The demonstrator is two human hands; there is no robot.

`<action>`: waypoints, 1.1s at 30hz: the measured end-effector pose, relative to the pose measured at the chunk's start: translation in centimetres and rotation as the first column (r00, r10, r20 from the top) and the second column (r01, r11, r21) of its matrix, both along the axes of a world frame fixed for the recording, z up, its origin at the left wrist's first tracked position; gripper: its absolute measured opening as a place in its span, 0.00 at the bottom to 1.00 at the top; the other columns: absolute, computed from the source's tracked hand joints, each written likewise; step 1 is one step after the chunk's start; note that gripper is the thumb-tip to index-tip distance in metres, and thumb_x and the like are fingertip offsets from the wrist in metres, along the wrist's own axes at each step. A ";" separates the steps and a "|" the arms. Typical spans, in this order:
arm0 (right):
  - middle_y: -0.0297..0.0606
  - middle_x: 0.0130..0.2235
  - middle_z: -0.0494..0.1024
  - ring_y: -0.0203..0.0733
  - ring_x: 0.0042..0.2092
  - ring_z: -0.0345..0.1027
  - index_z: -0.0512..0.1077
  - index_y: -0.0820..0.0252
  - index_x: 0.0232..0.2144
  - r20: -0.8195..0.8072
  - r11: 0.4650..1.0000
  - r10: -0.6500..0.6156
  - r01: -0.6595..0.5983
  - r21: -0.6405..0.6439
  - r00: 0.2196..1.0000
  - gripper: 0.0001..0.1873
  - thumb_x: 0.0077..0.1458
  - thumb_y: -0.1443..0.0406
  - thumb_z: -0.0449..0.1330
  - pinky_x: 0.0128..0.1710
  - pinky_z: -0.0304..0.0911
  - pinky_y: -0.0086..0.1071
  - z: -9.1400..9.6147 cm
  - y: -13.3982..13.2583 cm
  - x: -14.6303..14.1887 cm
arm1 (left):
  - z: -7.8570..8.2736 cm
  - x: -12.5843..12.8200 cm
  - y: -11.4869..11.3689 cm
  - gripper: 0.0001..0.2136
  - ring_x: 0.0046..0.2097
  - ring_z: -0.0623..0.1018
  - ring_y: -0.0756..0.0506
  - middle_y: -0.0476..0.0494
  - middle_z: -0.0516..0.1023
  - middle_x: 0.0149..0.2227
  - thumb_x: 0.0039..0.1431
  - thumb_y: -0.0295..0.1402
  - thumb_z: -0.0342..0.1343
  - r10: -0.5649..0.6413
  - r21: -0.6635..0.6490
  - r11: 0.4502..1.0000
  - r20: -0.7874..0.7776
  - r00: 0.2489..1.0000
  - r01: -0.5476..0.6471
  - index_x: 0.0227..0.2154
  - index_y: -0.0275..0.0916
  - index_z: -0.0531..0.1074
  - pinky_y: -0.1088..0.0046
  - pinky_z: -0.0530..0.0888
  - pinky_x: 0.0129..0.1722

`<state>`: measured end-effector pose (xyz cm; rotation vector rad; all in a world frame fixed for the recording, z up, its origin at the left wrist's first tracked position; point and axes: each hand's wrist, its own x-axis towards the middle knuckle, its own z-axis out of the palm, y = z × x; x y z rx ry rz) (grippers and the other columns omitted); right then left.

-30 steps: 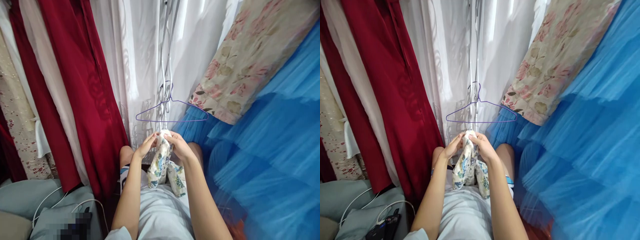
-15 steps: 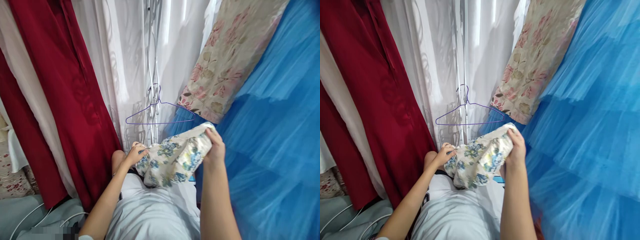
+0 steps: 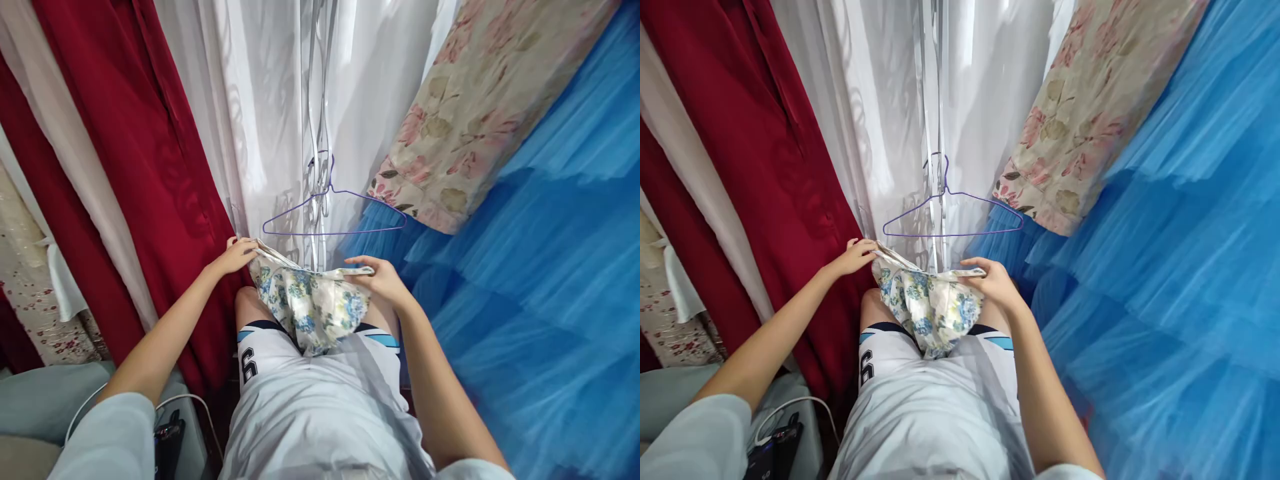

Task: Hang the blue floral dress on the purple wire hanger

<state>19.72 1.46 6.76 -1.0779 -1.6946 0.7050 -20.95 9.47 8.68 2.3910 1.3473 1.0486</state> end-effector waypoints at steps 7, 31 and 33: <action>0.32 0.19 0.68 0.36 0.24 0.59 0.71 0.60 0.19 0.292 0.965 -0.123 0.045 0.260 0.948 0.18 0.52 0.53 0.61 0.25 0.52 0.30 2.1 4.7 1.6 | 2.7 1.5 3.9 0.13 0.43 0.76 0.42 0.44 0.79 0.35 0.56 0.42 0.53 -0.132 -0.064 0.988 0.156 0.979 0.144 0.30 0.39 0.76 0.64 0.69 0.51; 0.51 0.58 0.71 0.52 0.48 0.71 0.62 0.62 0.63 -0.054 0.695 -0.475 0.412 0.590 0.879 0.35 0.54 0.58 0.60 0.50 0.64 0.43 4.9 4.4 5.8 | 6.8 8.1 -0.4 0.10 0.38 0.74 0.45 0.48 0.76 0.35 0.62 0.35 0.50 -0.085 0.380 0.925 0.192 0.978 0.006 0.40 0.39 0.73 0.73 0.67 0.41; 0.52 0.52 0.76 0.55 0.49 0.70 0.69 0.65 0.57 -0.014 0.727 -0.493 0.421 0.542 0.870 0.31 0.52 0.56 0.61 0.49 0.64 0.44 6.1 5.6 6.3 | 6.8 8.1 -0.5 0.10 0.37 0.74 0.45 0.48 0.76 0.34 0.63 0.35 0.49 -0.095 0.391 0.920 0.154 0.983 0.027 0.37 0.38 0.74 0.72 0.67 0.41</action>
